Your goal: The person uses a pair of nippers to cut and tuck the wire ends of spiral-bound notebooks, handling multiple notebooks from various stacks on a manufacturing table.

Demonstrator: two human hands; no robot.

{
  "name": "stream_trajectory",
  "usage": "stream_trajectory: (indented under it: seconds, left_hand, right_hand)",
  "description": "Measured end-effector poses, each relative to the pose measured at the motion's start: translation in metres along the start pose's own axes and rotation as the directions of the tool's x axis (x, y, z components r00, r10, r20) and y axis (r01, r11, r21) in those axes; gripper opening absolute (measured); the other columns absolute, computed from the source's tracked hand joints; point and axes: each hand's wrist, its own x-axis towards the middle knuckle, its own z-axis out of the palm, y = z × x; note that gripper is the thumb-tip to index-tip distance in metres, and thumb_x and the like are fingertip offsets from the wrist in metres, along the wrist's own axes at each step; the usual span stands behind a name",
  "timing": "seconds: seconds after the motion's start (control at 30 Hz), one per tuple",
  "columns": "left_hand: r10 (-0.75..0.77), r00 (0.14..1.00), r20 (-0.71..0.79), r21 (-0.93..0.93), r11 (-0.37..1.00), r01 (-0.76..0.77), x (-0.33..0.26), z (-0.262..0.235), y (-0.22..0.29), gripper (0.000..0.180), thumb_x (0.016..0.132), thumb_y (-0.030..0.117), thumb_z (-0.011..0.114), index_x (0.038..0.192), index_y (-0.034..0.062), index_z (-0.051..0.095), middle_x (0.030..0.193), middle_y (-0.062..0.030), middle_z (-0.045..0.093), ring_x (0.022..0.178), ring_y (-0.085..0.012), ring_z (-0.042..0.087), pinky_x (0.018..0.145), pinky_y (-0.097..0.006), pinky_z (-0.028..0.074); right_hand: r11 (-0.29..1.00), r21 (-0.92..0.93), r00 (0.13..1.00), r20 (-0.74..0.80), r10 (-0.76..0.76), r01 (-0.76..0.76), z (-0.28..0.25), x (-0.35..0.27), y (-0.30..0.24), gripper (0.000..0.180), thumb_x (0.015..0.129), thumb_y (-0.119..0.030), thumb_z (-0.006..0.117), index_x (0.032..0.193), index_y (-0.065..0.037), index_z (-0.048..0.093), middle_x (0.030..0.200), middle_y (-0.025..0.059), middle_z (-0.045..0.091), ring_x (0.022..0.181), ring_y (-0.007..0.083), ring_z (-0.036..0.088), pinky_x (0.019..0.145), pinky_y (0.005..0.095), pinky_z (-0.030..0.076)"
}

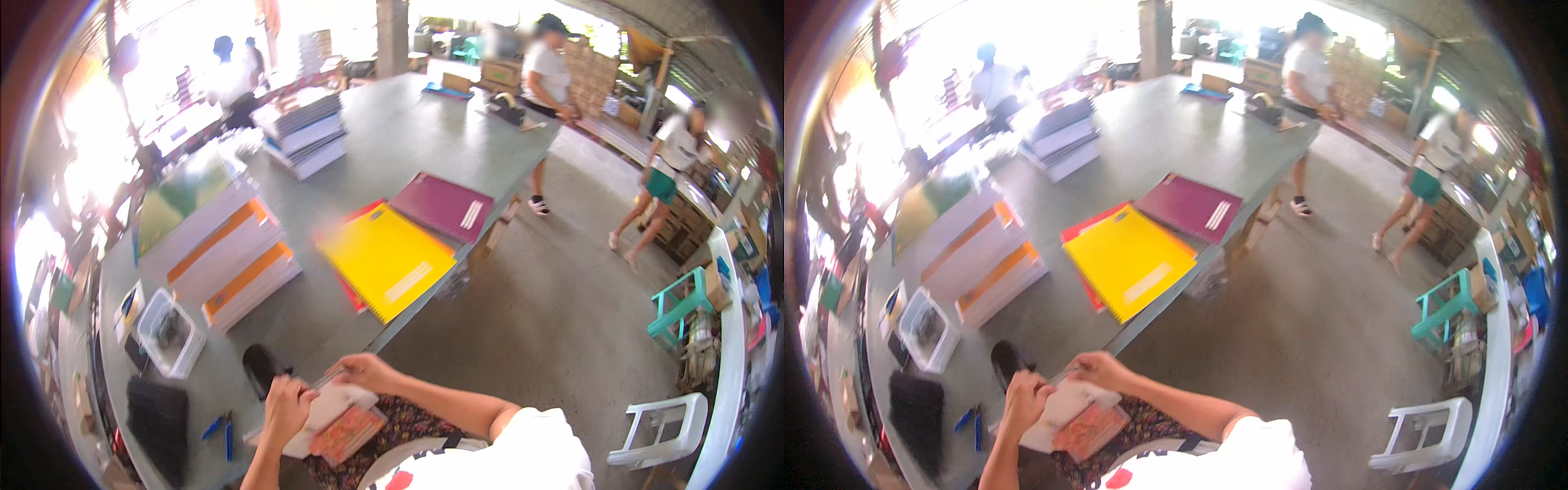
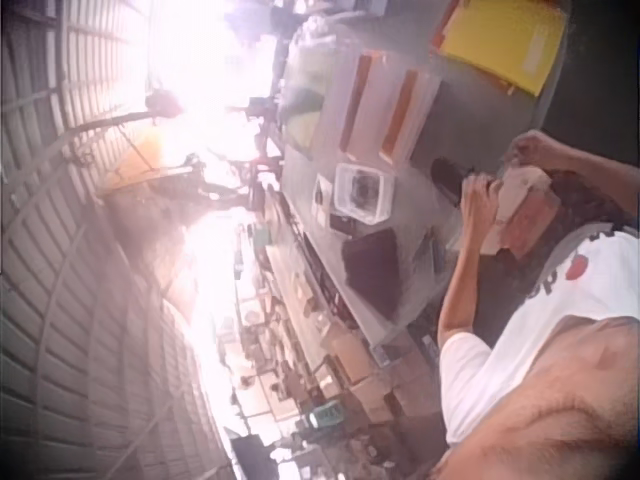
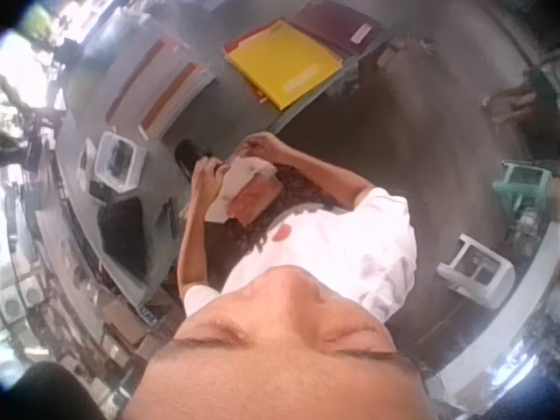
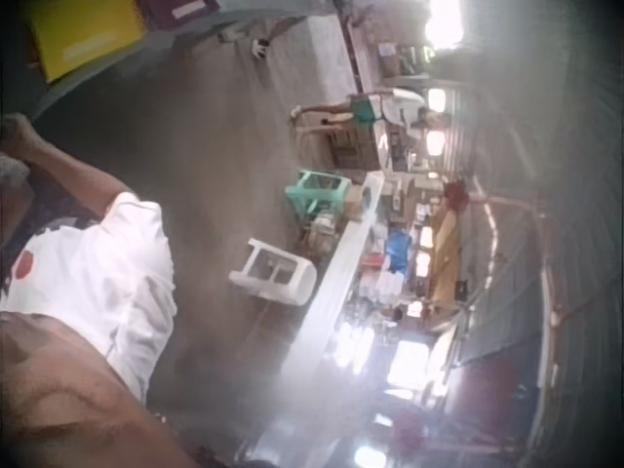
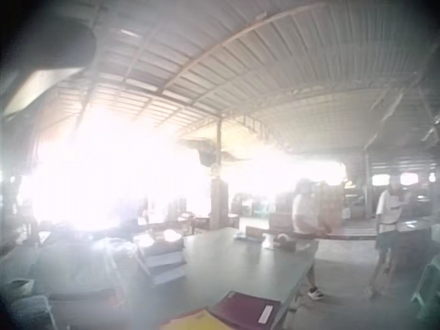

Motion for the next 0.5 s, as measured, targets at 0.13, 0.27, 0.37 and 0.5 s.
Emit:
stream_trajectory:
  seconds: [0.13, 0.27, 0.37, 0.5]
  left_hand:
    - [0.054, 0.989, -0.138, -0.239, 0.967, -0.086, 0.020, 0.019, 0.014, 0.011, 0.078, 0.016, 0.062, 0.079, 0.0047, 0.063, 0.078, -0.0131, 0.056, 0.083, -0.0326, 0.053, 0.076, -0.040, 0.042]
    - [0.095, 0.995, 0.028, -0.147, 0.985, -0.090, 0.026, 0.018, 0.014, 0.017, 0.078, 0.016, 0.061, 0.089, 0.0033, 0.062, 0.084, -0.0153, 0.058, 0.083, -0.0323, 0.053, 0.074, -0.041, 0.043]
    - [0.012, 1.000, 0.004, -0.062, 0.998, -0.012, 0.023, 0.019, 0.018, 0.020, 0.079, 0.017, 0.061, 0.093, 0.0036, 0.063, 0.086, -0.0156, 0.060, 0.086, -0.0317, 0.055, 0.076, -0.040, 0.044]
    - [0.139, 0.976, -0.167, -0.162, 0.973, -0.167, 0.029, 0.036, 0.030, 0.016, 0.079, 0.015, 0.060, 0.088, 0.0018, 0.063, 0.084, -0.0159, 0.061, 0.083, -0.0311, 0.055, 0.075, -0.039, 0.044]
  right_hand:
    - [0.832, -0.541, 0.980, -0.062, -0.187, 0.124, -0.025, -0.015, -0.031, 0.014, 0.079, -0.012, 0.067, 0.088, -0.002, 0.065, 0.080, 0.0146, 0.064, 0.072, 0.0210, 0.062, 0.064, 0.0314, 0.047]
    - [0.906, -0.422, 0.997, -0.062, -0.052, 0.021, -0.026, -0.020, -0.038, 0.019, 0.076, -0.014, 0.069, 0.087, 0.000, 0.064, 0.072, 0.0154, 0.062, 0.062, 0.0240, 0.059, 0.059, 0.0313, 0.046]
    - [0.923, -0.375, 0.994, -0.093, 0.058, -0.089, -0.021, -0.016, -0.036, 0.022, 0.074, -0.015, 0.071, 0.087, 0.001, 0.064, 0.068, 0.0142, 0.061, 0.058, 0.0203, 0.058, 0.056, 0.0300, 0.046]
    - [0.931, -0.353, 0.993, -0.093, 0.067, -0.096, -0.021, -0.016, -0.027, 0.022, 0.075, -0.013, 0.071, 0.088, 0.002, 0.064, 0.066, 0.0115, 0.062, 0.057, 0.0148, 0.057, 0.056, 0.0276, 0.046]
